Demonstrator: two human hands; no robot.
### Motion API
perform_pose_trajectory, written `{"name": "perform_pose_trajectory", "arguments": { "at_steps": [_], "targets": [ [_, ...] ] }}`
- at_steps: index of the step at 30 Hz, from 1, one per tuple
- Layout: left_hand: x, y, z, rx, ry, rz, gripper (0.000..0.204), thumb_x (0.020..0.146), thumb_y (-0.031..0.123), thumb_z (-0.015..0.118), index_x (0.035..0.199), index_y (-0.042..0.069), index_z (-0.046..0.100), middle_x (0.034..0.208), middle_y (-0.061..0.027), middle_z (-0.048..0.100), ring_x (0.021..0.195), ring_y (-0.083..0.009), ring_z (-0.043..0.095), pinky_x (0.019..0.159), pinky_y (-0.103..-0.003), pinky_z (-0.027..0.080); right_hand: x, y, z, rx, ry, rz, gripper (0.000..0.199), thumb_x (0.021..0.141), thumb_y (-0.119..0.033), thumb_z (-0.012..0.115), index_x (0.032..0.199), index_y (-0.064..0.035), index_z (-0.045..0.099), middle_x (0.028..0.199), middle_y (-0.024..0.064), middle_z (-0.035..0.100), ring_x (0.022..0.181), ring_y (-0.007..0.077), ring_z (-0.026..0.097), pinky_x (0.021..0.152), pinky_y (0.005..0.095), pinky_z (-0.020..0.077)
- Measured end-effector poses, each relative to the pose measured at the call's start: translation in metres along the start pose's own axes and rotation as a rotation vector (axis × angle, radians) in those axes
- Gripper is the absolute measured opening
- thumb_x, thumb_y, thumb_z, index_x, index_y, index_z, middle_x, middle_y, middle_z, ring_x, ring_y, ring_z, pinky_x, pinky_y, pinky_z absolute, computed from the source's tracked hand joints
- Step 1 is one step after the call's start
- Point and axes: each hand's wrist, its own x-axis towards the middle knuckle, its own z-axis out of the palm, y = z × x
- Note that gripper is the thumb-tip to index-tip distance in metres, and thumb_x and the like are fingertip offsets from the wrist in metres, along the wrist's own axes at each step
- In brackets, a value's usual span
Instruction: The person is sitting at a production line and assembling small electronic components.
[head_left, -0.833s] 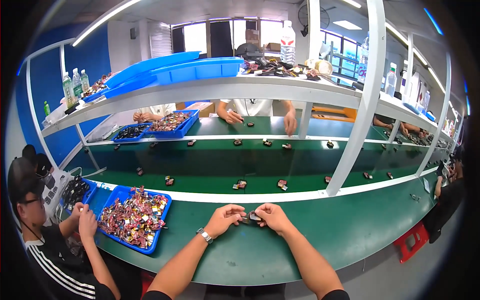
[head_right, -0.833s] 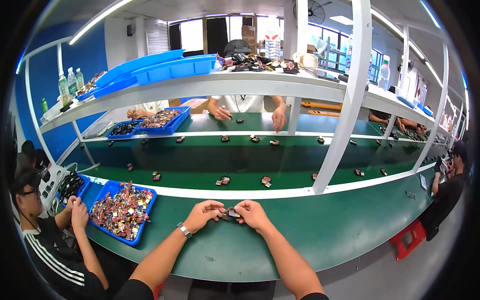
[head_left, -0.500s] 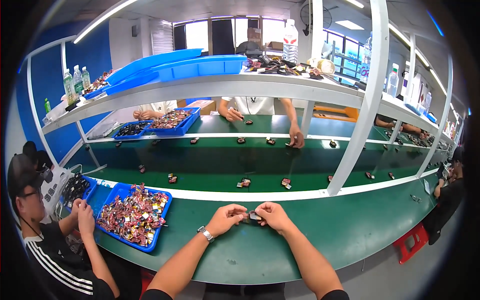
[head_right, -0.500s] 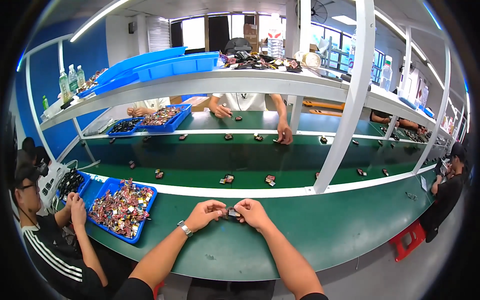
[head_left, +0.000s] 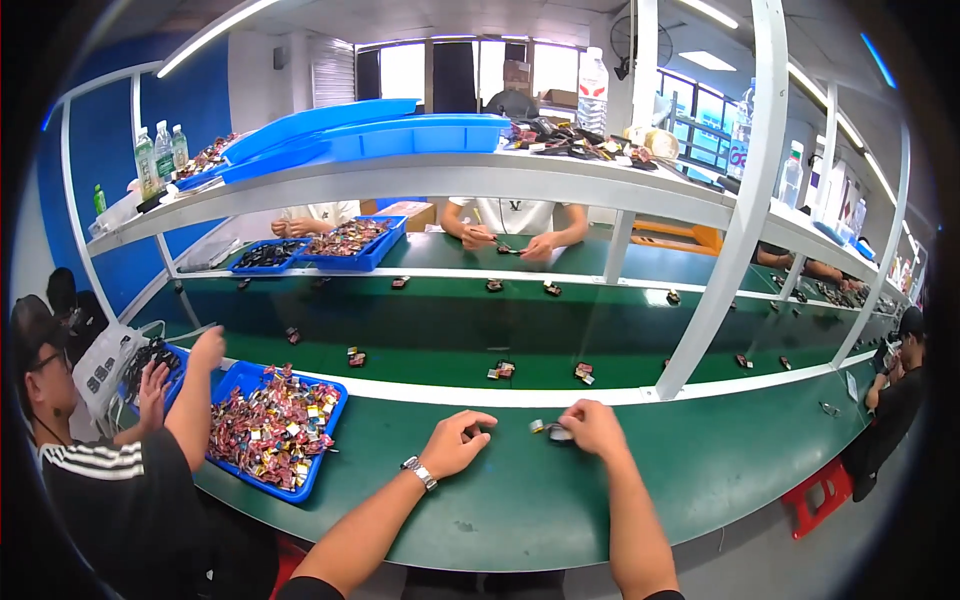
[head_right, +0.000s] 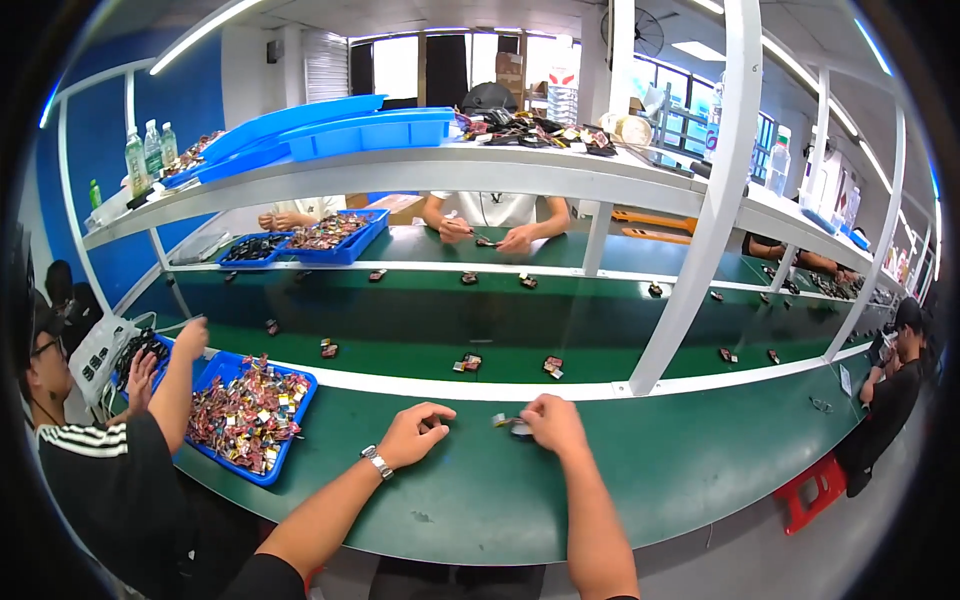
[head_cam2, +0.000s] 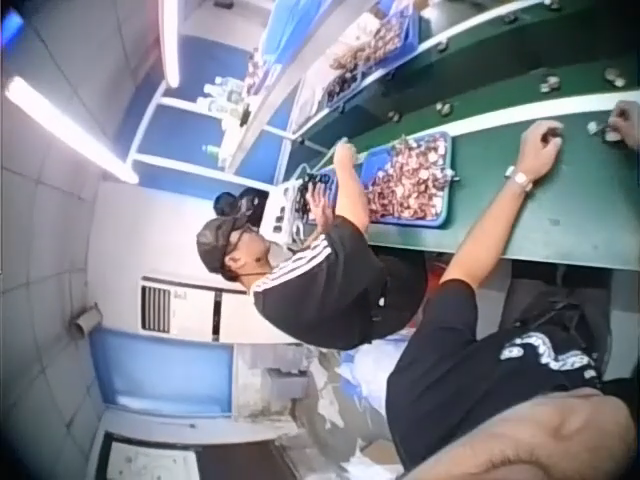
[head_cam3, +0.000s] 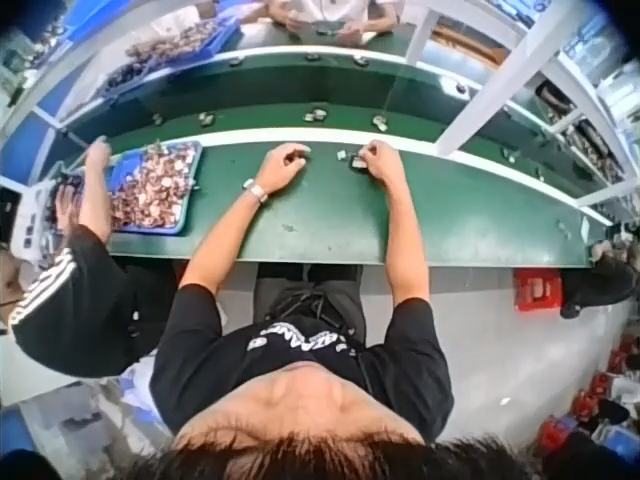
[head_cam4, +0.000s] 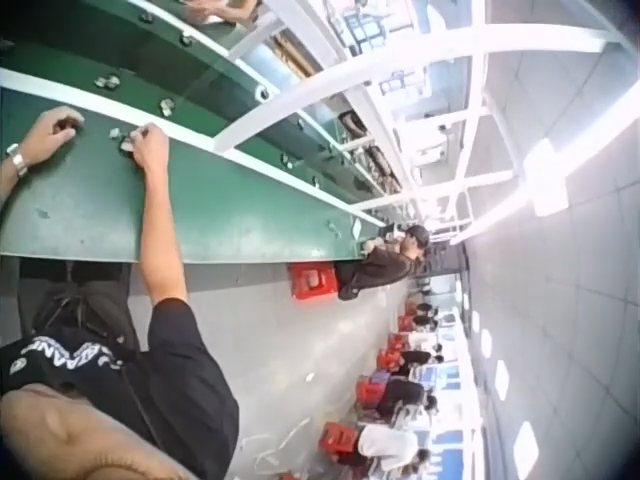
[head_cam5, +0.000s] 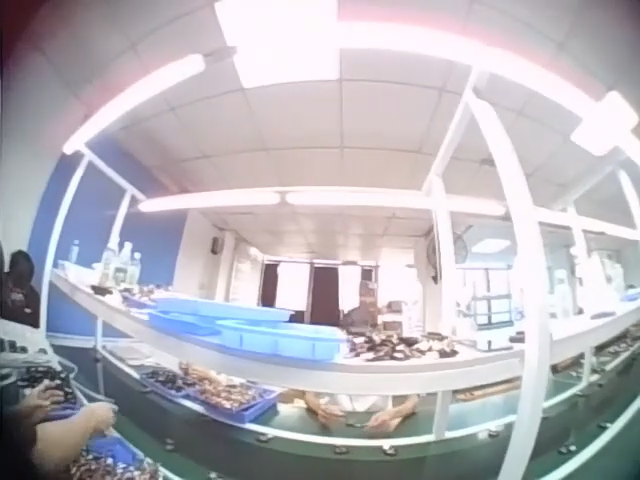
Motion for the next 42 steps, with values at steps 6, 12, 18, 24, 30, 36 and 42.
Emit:
{"name": "perform_pose_trajectory", "arguments": {
  "at_steps": [6, 12, 18, 24, 30, 36, 42],
  "targets": [
    [0.001, -0.003, 0.000, -0.018, 0.023, 0.019, 0.020, 0.086, 0.009, 0.062, 0.105, 0.005, 0.069, 0.093, -0.0041, 0.068, 0.073, -0.0081, 0.058, 0.072, -0.025, 0.050, 0.006, 0.014, -0.028, -0.284, 0.201, 0.083, 0.013, 0.079, -0.015, 0.069, 0.083, -0.0032, 0.070, 0.083, 0.0134, 0.069, 0.077, 0.0283, 0.067, 0.073, 0.0391, 0.0522],
    [0.004, -0.010, -0.007, -0.053, 0.103, -0.026, 0.016, 0.088, 0.006, 0.060, 0.101, 0.003, 0.069, 0.092, -0.0056, 0.071, 0.077, -0.0103, 0.064, 0.074, -0.026, 0.052, 0.067, -0.021, 0.050, -0.086, 0.059, -0.293, 0.053, 0.075, -0.017, 0.075, 0.122, -0.0022, 0.056, 0.120, 0.0185, 0.058, 0.112, 0.0355, 0.054, 0.099, 0.0408, 0.0438],
    [0.010, -0.021, -0.003, -0.162, 0.151, -0.037, 0.016, 0.088, 0.006, 0.060, 0.102, 0.001, 0.067, 0.094, -0.0076, 0.071, 0.074, -0.0115, 0.064, 0.070, -0.026, 0.052, 0.109, -0.017, 0.087, -0.128, 0.133, -0.211, 0.057, 0.072, -0.020, 0.077, 0.124, -0.0056, 0.057, 0.122, 0.0150, 0.057, 0.112, 0.0327, 0.053, 0.099, 0.0408, 0.0438],
    [0.004, -0.041, -0.021, -0.495, 0.248, -0.176, 0.025, 0.096, 0.016, 0.055, 0.113, -0.002, 0.060, 0.098, -0.0088, 0.067, 0.071, -0.0100, 0.059, 0.060, -0.025, 0.052, 0.050, -0.069, 0.073, 0.275, -0.214, -0.438, 0.052, 0.072, -0.009, 0.077, 0.122, -0.0067, 0.060, 0.116, 0.0131, 0.062, 0.106, 0.0274, 0.057, 0.096, 0.0390, 0.0453],
    [0.012, -0.018, -0.024, -0.649, -0.227, -0.300, 0.034, 0.098, 0.018, 0.053, 0.126, -0.001, 0.055, 0.099, -0.0046, 0.064, 0.074, -0.0073, 0.056, 0.064, -0.023, 0.049, -0.001, -0.088, 0.037, 0.057, -0.366, -0.644, 0.064, 0.074, -0.005, 0.074, 0.134, -0.0128, 0.052, 0.121, 0.0086, 0.061, 0.113, 0.0262, 0.051, 0.099, 0.0386, 0.0423],
    [0.011, -0.018, -0.017, -0.749, 0.015, -0.297, 0.029, 0.096, 0.008, 0.054, 0.123, -0.001, 0.056, 0.108, -0.0088, 0.064, 0.092, -0.0137, 0.063, 0.075, -0.026, 0.054, -0.020, -0.077, 0.073, 0.375, -0.007, -0.324, 0.043, 0.079, -0.010, 0.073, 0.120, -0.0077, 0.059, 0.111, 0.0110, 0.062, 0.093, 0.0269, 0.062, 0.085, 0.0380, 0.0517],
    [0.009, -0.012, -0.010, -0.862, 0.038, -0.323, 0.019, 0.092, 0.000, 0.055, 0.110, 0.002, 0.051, 0.109, -0.0093, 0.062, 0.101, -0.0187, 0.063, 0.086, -0.034, 0.057, -0.019, -0.083, 0.093, 0.252, 0.210, -0.417, 0.033, 0.075, -0.005, 0.076, 0.105, -0.0022, 0.063, 0.094, 0.0120, 0.063, 0.077, 0.0217, 0.065, 0.064, 0.0306, 0.0542]
  ]
}}
